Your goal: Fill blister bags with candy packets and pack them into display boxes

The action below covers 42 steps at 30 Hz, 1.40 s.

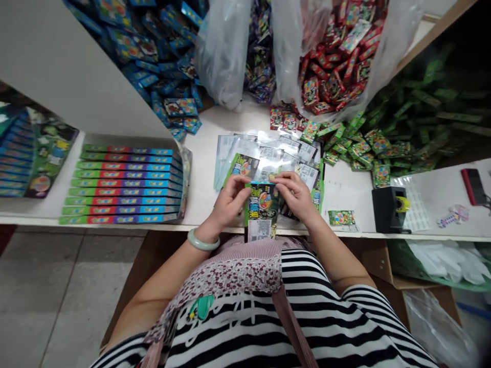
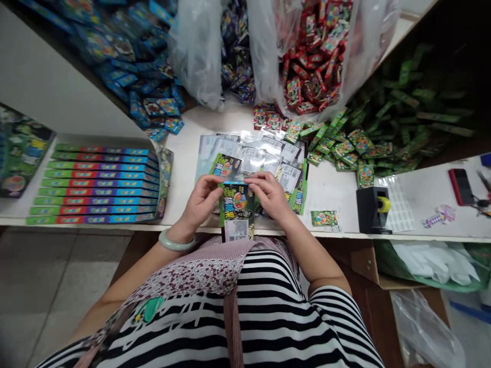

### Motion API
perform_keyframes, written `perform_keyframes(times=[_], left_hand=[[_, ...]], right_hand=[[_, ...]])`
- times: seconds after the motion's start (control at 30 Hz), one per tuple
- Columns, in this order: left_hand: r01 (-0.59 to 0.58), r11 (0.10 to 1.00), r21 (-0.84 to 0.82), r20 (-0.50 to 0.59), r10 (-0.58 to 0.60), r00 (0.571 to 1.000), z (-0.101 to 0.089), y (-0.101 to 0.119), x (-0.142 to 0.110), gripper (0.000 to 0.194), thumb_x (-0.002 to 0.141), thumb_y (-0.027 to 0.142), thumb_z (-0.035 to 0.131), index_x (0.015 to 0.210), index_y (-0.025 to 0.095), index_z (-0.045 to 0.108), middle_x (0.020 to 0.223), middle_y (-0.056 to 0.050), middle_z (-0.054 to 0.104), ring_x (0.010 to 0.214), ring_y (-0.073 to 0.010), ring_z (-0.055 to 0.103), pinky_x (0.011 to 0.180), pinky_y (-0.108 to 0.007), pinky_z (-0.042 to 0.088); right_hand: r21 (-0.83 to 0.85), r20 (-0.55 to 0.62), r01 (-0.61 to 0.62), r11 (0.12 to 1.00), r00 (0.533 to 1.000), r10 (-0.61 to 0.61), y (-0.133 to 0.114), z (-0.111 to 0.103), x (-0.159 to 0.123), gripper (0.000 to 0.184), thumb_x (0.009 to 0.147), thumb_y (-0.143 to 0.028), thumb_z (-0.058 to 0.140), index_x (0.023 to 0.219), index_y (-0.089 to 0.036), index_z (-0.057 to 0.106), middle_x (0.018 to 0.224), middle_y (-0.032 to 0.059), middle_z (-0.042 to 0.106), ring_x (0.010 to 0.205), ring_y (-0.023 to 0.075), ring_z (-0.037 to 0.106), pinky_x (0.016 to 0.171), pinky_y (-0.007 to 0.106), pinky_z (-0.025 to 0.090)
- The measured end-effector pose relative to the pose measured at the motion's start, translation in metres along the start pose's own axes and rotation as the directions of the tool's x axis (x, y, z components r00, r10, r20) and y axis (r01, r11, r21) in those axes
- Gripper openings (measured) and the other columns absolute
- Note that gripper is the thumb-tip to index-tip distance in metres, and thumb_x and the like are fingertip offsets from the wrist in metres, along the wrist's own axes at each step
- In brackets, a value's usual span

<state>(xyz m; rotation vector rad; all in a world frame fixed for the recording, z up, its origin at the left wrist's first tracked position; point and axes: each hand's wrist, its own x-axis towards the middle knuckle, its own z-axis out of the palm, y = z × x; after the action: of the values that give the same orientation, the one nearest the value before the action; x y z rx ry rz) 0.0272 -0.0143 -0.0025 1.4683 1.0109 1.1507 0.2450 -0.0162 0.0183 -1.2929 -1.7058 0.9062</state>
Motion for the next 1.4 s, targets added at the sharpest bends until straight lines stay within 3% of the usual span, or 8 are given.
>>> perform_keyframes(times=[0.17, 0.27, 0.4, 0.63, 0.9, 1.1, 1.27, 1.4], left_hand=[[-0.015, 1.0, 0.004, -0.169, 0.016, 0.985, 0.005, 0.015, 0.006, 0.012, 0.094, 0.037, 0.064, 0.098, 0.027, 0.058, 0.094, 0.002, 0.07, 0.098, -0.0186, 0.07, 0.095, -0.044, 0.056], [-0.005, 1.0, 0.009, -0.126, 0.006, 0.992, 0.004, 0.021, 0.006, 0.019, 0.091, 0.036, 0.068, 0.109, 0.035, 0.06, 0.091, 0.003, 0.07, 0.092, -0.0182, 0.071, 0.087, -0.044, 0.06], [-0.023, 0.997, 0.071, -0.097, 0.03, 0.995, 0.003, 0.027, 0.008, 0.011, 0.087, 0.039, 0.071, 0.086, 0.029, 0.068, 0.089, 0.0, 0.068, 0.086, -0.0176, 0.067, 0.081, -0.04, 0.06], [0.17, 0.983, -0.064, -0.096, -0.176, 0.98, 0.005, 0.043, 0.023, 0.022, 0.072, 0.034, 0.077, 0.076, 0.017, 0.065, 0.076, 0.0, 0.065, 0.073, -0.0128, 0.06, 0.07, -0.028, 0.05], [0.145, 0.979, -0.145, 0.112, -0.129, 0.985, -0.009, 0.043, 0.019, 0.021, 0.08, 0.034, 0.075, 0.074, 0.017, 0.063, 0.081, -0.002, 0.064, 0.079, -0.0125, 0.059, 0.077, -0.029, 0.05], [0.086, 0.988, -0.129, 0.279, -0.047, 0.959, -0.019, 0.043, 0.016, 0.019, 0.088, 0.037, 0.07, 0.085, 0.019, 0.068, 0.097, -0.006, 0.07, 0.093, -0.0153, 0.066, 0.087, -0.033, 0.053], [0.002, 1.0, -0.01, 0.191, -0.001, 0.982, -0.016, 0.026, 0.005, 0.019, 0.084, 0.036, 0.074, 0.089, 0.019, 0.068, 0.091, -0.005, 0.069, 0.088, -0.0146, 0.065, 0.081, -0.03, 0.053], [-0.033, 0.998, 0.052, 0.103, 0.027, 0.994, -0.008, 0.023, 0.003, 0.017, 0.087, 0.034, 0.071, 0.097, 0.02, 0.069, 0.09, -0.003, 0.067, 0.082, -0.0133, 0.063, 0.075, -0.027, 0.052]], right_hand=[[0.176, -0.006, -0.141, 0.974, 0.989, 0.145, -0.006, 0.001, 0.005, 0.025, 0.09, -0.034, 0.059, 0.112, -0.023, 0.062, 0.101, 0.0063, 0.066, 0.096, 0.0196, 0.064, 0.08, 0.034, 0.056], [0.185, 0.1, -0.101, 0.978, 0.991, 0.084, -0.013, -0.006, 0.008, 0.021, 0.086, -0.04, 0.064, 0.1, -0.023, 0.063, 0.101, 0.0057, 0.065, 0.095, 0.0194, 0.063, 0.073, 0.031, 0.054], [0.155, 0.158, -0.151, 0.976, 0.979, 0.126, -0.018, -0.013, 0.014, 0.024, 0.081, -0.044, 0.069, 0.083, -0.022, 0.06, 0.091, 0.0027, 0.064, 0.082, 0.0165, 0.06, 0.069, 0.031, 0.051], [0.317, 0.308, -0.324, 0.891, 0.924, 0.227, -0.024, -0.013, 0.034, 0.024, 0.073, -0.04, 0.072, 0.079, -0.021, 0.058, 0.074, -0.0025, 0.059, 0.067, 0.013, 0.055, 0.066, 0.03, 0.047], [0.254, 0.314, -0.237, 0.938, 0.937, 0.151, -0.03, -0.018, 0.026, 0.025, 0.08, -0.044, 0.072, 0.077, -0.021, 0.063, 0.081, 0.0015, 0.065, 0.069, 0.014, 0.056, 0.059, 0.028, 0.044], [0.173, 0.216, 0.026, 0.985, 0.974, -0.063, -0.031, -0.024, 0.012, 0.019, 0.091, -0.039, 0.066, 0.08, -0.023, 0.066, 0.088, 0.0043, 0.067, 0.085, 0.0187, 0.063, 0.068, 0.032, 0.051], [0.064, 0.192, 0.215, 0.975, 0.956, -0.223, -0.023, -0.019, -0.002, 0.006, 0.091, -0.026, 0.066, 0.097, -0.025, 0.066, 0.102, 0.0057, 0.067, 0.095, 0.02, 0.063, 0.073, 0.034, 0.054], [0.092, 0.044, 0.197, 0.976, 0.978, -0.202, -0.016, -0.009, -0.008, 0.008, 0.092, -0.021, 0.062, 0.099, -0.024, 0.065, 0.101, 0.0057, 0.066, 0.094, 0.0193, 0.064, 0.074, 0.034, 0.054]])
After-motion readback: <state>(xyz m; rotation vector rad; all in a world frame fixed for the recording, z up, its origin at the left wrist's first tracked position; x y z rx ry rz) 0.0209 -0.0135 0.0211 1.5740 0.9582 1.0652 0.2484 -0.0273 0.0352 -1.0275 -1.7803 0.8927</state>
